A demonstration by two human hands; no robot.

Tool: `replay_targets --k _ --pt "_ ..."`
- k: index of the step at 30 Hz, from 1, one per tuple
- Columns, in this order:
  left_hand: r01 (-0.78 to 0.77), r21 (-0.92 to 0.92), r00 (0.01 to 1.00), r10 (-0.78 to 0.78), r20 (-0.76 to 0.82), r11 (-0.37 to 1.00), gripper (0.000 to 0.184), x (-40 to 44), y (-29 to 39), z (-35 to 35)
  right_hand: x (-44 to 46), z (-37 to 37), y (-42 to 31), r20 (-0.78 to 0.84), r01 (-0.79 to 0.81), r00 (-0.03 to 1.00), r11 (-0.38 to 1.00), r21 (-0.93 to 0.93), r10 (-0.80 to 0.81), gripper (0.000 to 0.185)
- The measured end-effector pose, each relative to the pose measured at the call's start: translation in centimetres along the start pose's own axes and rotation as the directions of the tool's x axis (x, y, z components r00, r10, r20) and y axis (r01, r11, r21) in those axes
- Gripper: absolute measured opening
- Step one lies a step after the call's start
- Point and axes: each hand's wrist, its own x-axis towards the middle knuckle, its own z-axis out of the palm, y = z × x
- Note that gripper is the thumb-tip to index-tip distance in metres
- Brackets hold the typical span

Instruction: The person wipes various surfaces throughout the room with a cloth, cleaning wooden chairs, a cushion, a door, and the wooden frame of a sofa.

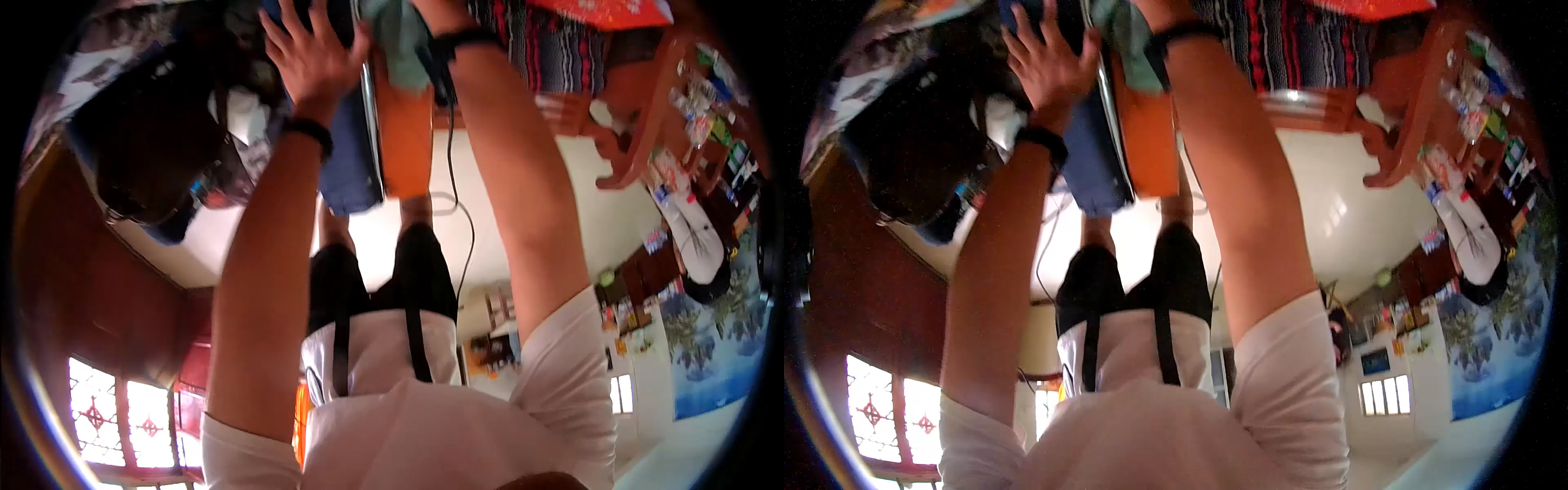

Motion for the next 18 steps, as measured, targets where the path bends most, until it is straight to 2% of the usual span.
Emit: replay_targets --k 1,2,3,4,6,8,9,11,12,13,15,17,18 --pt "-0.009 0.029 0.997 0.011 -0.078 1.0 0.062 0.0 -0.3 0.5 -0.1 -0.1 0.6 -0.012 0.0 1.0 0.99 0.144 0.002 0.069" --pt "0.005 -0.026 0.999 -0.004 0.039 1.0 0.077 -0.2 -1.1 1.8 0.0 -1.6 0.3 0.163 -0.16 0.98 0.947 0.28 0.117 0.067" --pt "0.018 -0.058 1.0 -0.017 0.021 0.998 0.072 0.0 -0.8 1.6 0.0 -2.6 0.7 0.356 -0.331 0.913 0.87 0.364 0.199 0.065" --pt "0.015 -0.041 1.0 -0.014 0.023 0.999 0.071 0.2 -0.7 1.4 -0.6 0.2 3.9 -0.07 0.088 0.996 0.846 0.526 -0.06 0.048" --pt "0.029 -0.023 1.0 -0.029 0.007 0.999 0.07 0.6 -0.8 0.8 -2.9 -0.1 3.7 0.019 -0.062 0.997 0.652 0.756 0.072 0.042" --pt "0.042 -0.037 0.997 -0.04 0.059 0.998 0.07 0.6 -0.7 0.4 -5.5 -1.6 2.5 0.143 -0.21 0.978 0.668 0.714 0.154 0.04" --pt "0.054 -0.04 0.997 -0.052 0.052 0.998 0.07 0.6 -0.6 0.4 -5.9 -1.6 2.7 0.146 -0.204 0.979 0.675 0.709 0.142 0.04" --pt "0.048 -0.042 0.997 -0.045 0.069 0.998 0.069 0.7 -0.7 0.4 -6.0 -1.6 2.7 0.234 -0.293 0.953 0.771 0.565 0.191 0.04" --pt "0.059 -0.043 0.995 -0.056 0.078 0.997 0.069 0.8 -0.7 0.3 -5.4 -1.7 2.3 0.143 -0.194 0.979 0.865 0.463 0.143 0.045" --pt "0.071 -0.047 0.995 -0.068 0.073 0.996 0.069 0.9 -0.6 0.1 -4.4 -1.9 2.1 0.148 -0.188 0.98 0.869 0.457 0.134 0.045" --pt "0.07 -0.025 0.992 -0.067 0.108 0.997 0.07 1.0 -0.6 -0.1 -1.3 -1.5 1.8 0.162 -0.035 0.987 0.97 0.242 -0.005 0.05" --pt "0.077 -0.043 0.994 -0.073 0.081 0.996 0.071 1.2 -0.8 0.0 2.1 -1.5 0.7 0.17 -0.041 0.985 0.973 0.228 0.002 0.053" --pt "0.085 -0.049 0.991 -0.08 0.107 0.995 0.071 1.2 -0.8 -0.1 3.8 -1.9 -0.3 0.11 0.101 0.987 0.984 0.147 -0.118 0.053"
